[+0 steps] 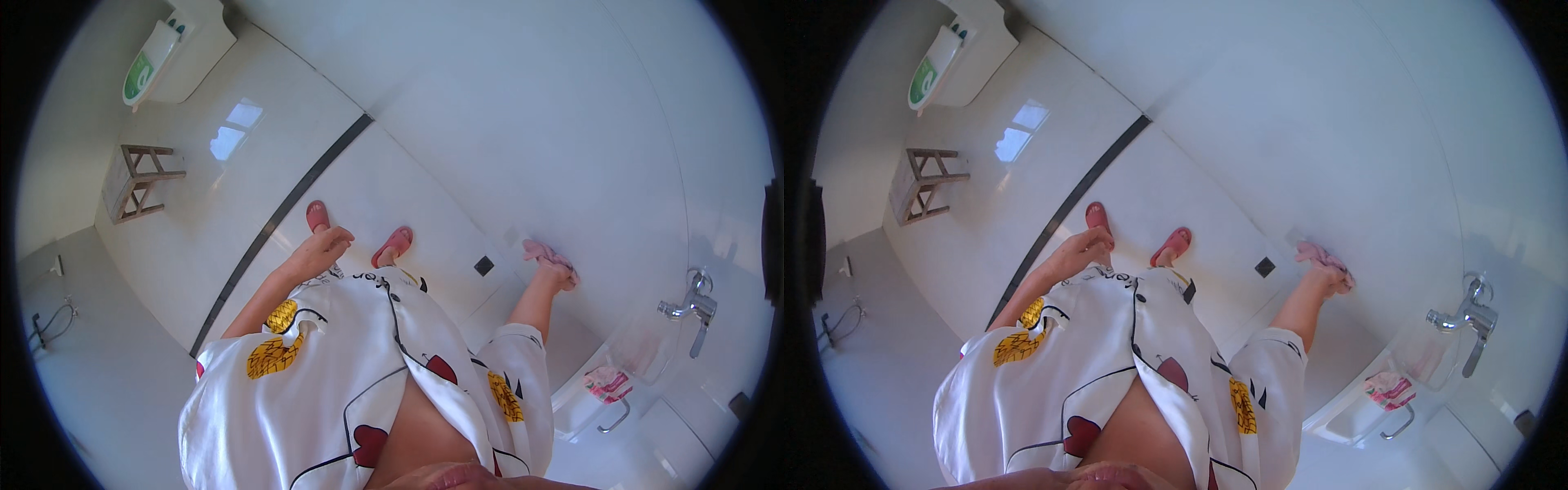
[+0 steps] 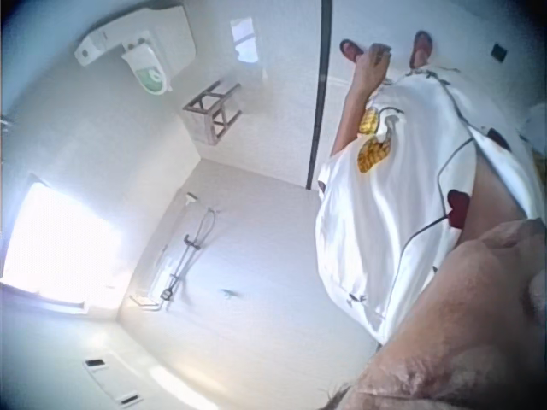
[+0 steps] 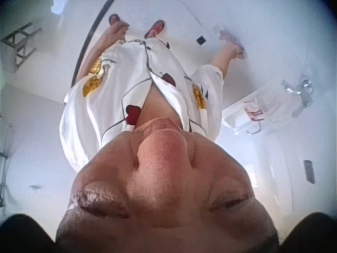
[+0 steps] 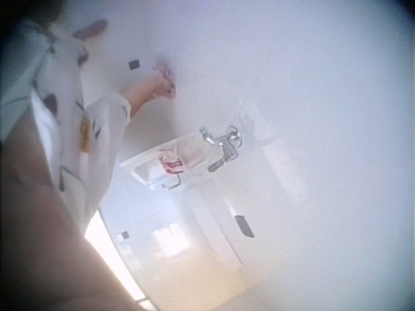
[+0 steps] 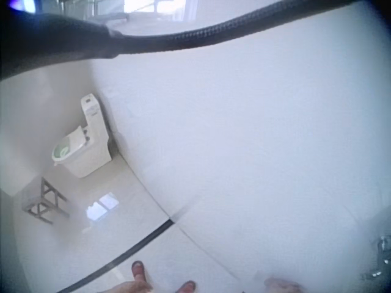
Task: The person cleans the bathroom by wiping down the wall tiles, towel rack, faucet, and floor using a cloth.
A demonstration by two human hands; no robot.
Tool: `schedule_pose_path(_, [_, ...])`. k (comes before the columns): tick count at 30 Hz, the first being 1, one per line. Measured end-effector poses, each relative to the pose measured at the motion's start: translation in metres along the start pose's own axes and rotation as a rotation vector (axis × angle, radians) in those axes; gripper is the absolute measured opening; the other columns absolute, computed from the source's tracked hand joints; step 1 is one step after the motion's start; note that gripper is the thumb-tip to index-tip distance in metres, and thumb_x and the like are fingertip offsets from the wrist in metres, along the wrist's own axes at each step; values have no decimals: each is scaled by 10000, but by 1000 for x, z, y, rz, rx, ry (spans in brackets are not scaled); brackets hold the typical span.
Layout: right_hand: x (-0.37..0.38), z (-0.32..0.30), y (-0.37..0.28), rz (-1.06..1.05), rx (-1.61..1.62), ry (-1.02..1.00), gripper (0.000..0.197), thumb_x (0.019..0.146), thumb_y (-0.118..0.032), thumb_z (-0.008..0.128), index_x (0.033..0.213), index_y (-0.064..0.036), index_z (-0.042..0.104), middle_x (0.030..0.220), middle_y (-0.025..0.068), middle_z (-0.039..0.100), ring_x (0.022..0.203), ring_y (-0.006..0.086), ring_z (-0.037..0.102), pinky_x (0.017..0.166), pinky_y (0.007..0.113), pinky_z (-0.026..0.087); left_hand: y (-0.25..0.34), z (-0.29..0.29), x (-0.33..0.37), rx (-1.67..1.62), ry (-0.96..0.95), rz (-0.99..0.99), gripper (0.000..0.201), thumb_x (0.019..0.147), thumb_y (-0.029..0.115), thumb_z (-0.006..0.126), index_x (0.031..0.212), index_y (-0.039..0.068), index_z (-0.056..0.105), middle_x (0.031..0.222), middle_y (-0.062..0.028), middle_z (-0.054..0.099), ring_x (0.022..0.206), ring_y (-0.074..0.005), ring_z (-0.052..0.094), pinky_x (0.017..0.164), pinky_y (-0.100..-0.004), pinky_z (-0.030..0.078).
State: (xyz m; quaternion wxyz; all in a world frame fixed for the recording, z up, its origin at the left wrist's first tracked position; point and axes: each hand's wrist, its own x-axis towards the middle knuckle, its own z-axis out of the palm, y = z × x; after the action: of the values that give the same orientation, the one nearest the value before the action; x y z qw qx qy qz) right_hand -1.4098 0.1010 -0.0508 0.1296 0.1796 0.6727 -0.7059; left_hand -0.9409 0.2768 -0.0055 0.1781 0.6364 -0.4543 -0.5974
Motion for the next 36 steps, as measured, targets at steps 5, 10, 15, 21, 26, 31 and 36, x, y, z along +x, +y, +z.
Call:
schedule_pose_path(5, [-4, 26, 89, 175, 65, -170, 215, 905, -340, 461, 1042, -192, 386, 924, 47, 534, 766, 252, 485, 744, 614, 400, -22, -46, -8, 38, 108, 10, 253, 916, 157, 469, 1082, -17, 546, 994, -150, 621, 937, -212, 601, 851, -310, 454])
schedule_pose_path(10, [-83, 79, 204, 403, -111, -226, 507, 870, -537, 421, 1132, -104, 427, 1196, 111, 526, 1079, 311, 498, 852, 647, 377, -68, -89, -51, -46, 306, -65, 270, 899, 181, 482, 1084, -1, 556, 990, -185, 617, 902, -313, 602, 800, -353, 469])
schedule_pose_path(15, [-254, 128, 297, 800, 107, -643, 375, 850, -396, 287, 835, -71, 474, 1047, 118, 562, 1090, 315, 495, 993, 616, 273, -106, -128, -77, -164, 353, -42, 258, 898, 159, 495, 1088, -6, 553, 1020, -170, 617, 936, -285, 605, 800, -346, 486])
schedule_pose_path(21, [-446, 153, 330, 970, 271, -775, 369, 842, -323, 285, 539, -114, 302, 613, 72, 460, 720, 273, 494, 857, 533, 387, -130, -147, -95, -162, 483, -156, 230, 905, 122, 488, 1079, -7, 564, 1008, -152, 621, 893, -249, 614, 763, -338, 508])
schedule_pose_path(26, [-451, 173, 330, 1218, 322, -844, 220, 782, -152, 344, 575, -82, 328, 670, 115, 487, 692, 291, 499, 752, 455, 456, -113, -145, -86, -114, 410, -176, 208, 921, 127, 488, 1070, 0, 559, 992, -125, 621, 896, -208, 605, 771, -323, 492])
schedule_pose_path(31, [-413, 178, 312, 1296, 512, -1002, 86, 624, -58, 412, 546, -64, 376, 640, 127, 484, 668, 302, 499, 661, 396, 454, -74, -125, -47, 23, 278, -45, 188, 923, 96, 486, 1079, 14, 553, 960, -92, 625, 900, -178, 591, 798, -304, 476])
schedule_pose_path(36, [-320, 118, 189, 1328, 669, -854, 151, 696, -70, 428, 552, -88, 387, 559, 43, 441, 529, 214, 428, 539, 347, 413, -40, -110, -9, 91, 248, 111, 224, 917, 102, 476, 1102, 7, 560, 982, -108, 626, 880, -177, 593, 768, -285, 460])
